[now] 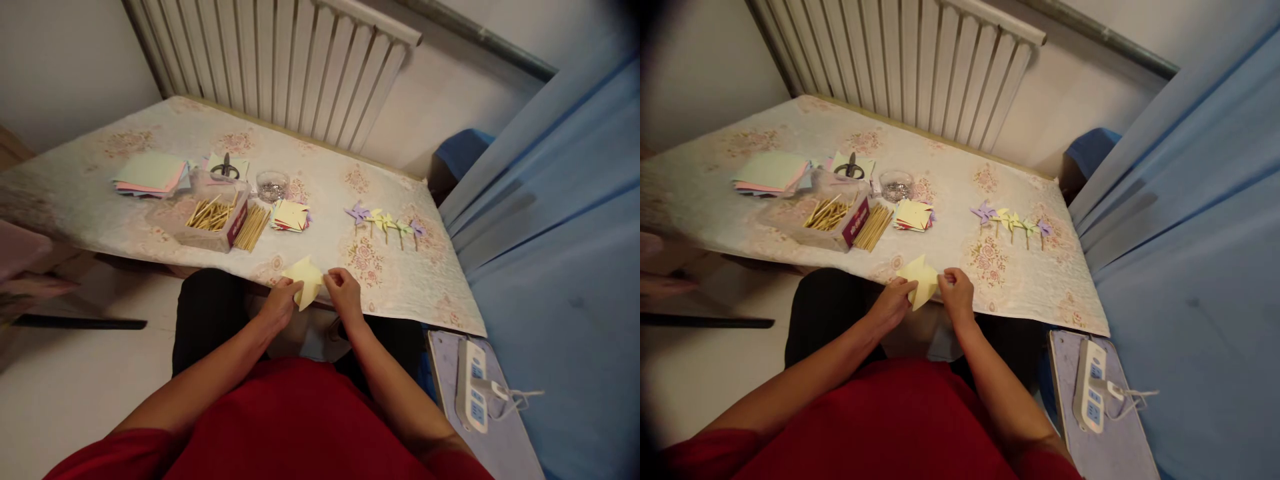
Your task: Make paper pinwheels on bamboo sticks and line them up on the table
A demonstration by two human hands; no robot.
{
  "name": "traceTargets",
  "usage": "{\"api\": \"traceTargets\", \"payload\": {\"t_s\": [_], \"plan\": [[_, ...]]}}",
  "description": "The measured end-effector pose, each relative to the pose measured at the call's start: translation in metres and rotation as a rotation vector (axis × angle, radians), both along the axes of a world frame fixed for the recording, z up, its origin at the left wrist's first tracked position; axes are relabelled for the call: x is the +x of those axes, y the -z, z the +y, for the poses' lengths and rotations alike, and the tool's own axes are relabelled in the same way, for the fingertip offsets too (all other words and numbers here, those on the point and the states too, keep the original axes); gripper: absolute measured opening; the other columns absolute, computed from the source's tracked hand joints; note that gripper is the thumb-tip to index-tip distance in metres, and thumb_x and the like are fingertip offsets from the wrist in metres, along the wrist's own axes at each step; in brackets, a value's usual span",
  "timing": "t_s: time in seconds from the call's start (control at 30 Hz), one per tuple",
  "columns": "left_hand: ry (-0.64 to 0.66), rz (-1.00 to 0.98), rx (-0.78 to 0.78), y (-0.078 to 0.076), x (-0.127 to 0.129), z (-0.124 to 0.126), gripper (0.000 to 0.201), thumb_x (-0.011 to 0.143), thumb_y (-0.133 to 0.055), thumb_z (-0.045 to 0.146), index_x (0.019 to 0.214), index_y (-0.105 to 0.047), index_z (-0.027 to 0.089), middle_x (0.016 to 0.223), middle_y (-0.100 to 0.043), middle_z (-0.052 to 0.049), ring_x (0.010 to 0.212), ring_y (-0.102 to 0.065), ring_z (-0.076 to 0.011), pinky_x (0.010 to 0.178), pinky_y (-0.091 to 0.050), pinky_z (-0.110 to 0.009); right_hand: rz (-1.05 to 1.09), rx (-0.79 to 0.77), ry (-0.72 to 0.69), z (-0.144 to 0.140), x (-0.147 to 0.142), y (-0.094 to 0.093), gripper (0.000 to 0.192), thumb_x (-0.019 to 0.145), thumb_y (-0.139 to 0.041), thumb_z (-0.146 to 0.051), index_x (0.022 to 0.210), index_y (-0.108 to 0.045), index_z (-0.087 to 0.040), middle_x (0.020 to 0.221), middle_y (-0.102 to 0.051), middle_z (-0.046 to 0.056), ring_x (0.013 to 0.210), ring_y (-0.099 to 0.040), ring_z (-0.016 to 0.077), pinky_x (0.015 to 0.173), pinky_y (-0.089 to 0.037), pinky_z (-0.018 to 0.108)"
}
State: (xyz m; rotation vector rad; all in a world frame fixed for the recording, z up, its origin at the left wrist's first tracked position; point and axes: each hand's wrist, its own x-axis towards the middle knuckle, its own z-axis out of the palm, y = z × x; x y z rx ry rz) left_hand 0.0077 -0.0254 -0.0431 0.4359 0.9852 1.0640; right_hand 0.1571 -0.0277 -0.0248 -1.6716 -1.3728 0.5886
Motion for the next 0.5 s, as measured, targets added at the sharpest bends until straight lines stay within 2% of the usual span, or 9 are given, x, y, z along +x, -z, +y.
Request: {"api": "traceTargets", "payload": {"t_s": [0.07,0.1,0.2,0.3,0.5], "plan": [[-0.021,-0.014,-0.014,-0.003,0.0,0.001,0.017,0.064,-0.069,0.02,0.072,-0.054,0.019,0.063,-0.061,0.003,0.057,-0.058,-0.013,0.057,-0.044,-0.025,-0.142,0.218,0.074,-0.016,-0.001,0.008,0.02,0.08,-0.056,-0.027,0.094,-0.066,-0.017,0.086,-0.065,0.006,0.08,-0.06,0.0196,0.077,-0.049,0.034],[-0.029,-0.028,-0.016,-0.005,0.001,0.001,0.017,0.063,-0.069,0.02,0.072,-0.054,0.019,0.063,-0.061,0.003,0.057,-0.057,-0.0129,0.057,-0.044,-0.025,-0.206,0.298,0.054,-0.025,-0.003,0.014,0.02,0.084,-0.053,-0.024,0.098,-0.065,-0.018,0.086,-0.064,0.007,0.08,-0.059,0.0195,0.076,-0.05,0.034],[-0.037,-0.087,-0.008,-0.009,0.001,0.001,0.014,0.064,-0.068,0.019,0.073,-0.057,0.019,0.065,-0.063,0.002,0.057,-0.056,-0.0127,0.057,-0.044,-0.025,-0.351,0.416,-0.158,-0.048,-0.008,0.033,0.025,0.09,-0.05,-0.02,0.112,-0.062,-0.019,0.087,-0.063,0.007,0.077,-0.059,0.0189,0.071,-0.05,0.032],[-0.012,-0.14,0.013,-0.011,0.002,0.0,0.011,0.065,-0.067,0.018,0.075,-0.061,0.019,0.066,-0.064,0.001,0.057,-0.056,-0.0126,0.059,-0.045,-0.025,-0.473,0.468,-0.258,-0.058,-0.012,0.047,0.034,0.092,-0.052,-0.02,0.125,-0.057,-0.019,0.09,-0.064,0.008,0.081,-0.06,0.0199,0.072,-0.051,0.033],[-0.011,-0.171,0.014,-0.012,0.004,-0.004,0.011,0.064,-0.067,0.016,0.074,-0.063,0.02,0.069,-0.064,0.001,0.06,-0.057,-0.0127,0.061,-0.045,-0.026,-0.576,0.467,-0.194,-0.048,-0.012,0.054,0.033,0.093,-0.047,-0.019,0.122,-0.063,-0.02,0.075,-0.058,0.004,0.069,-0.054,0.0179,0.064,-0.046,0.029]]}}
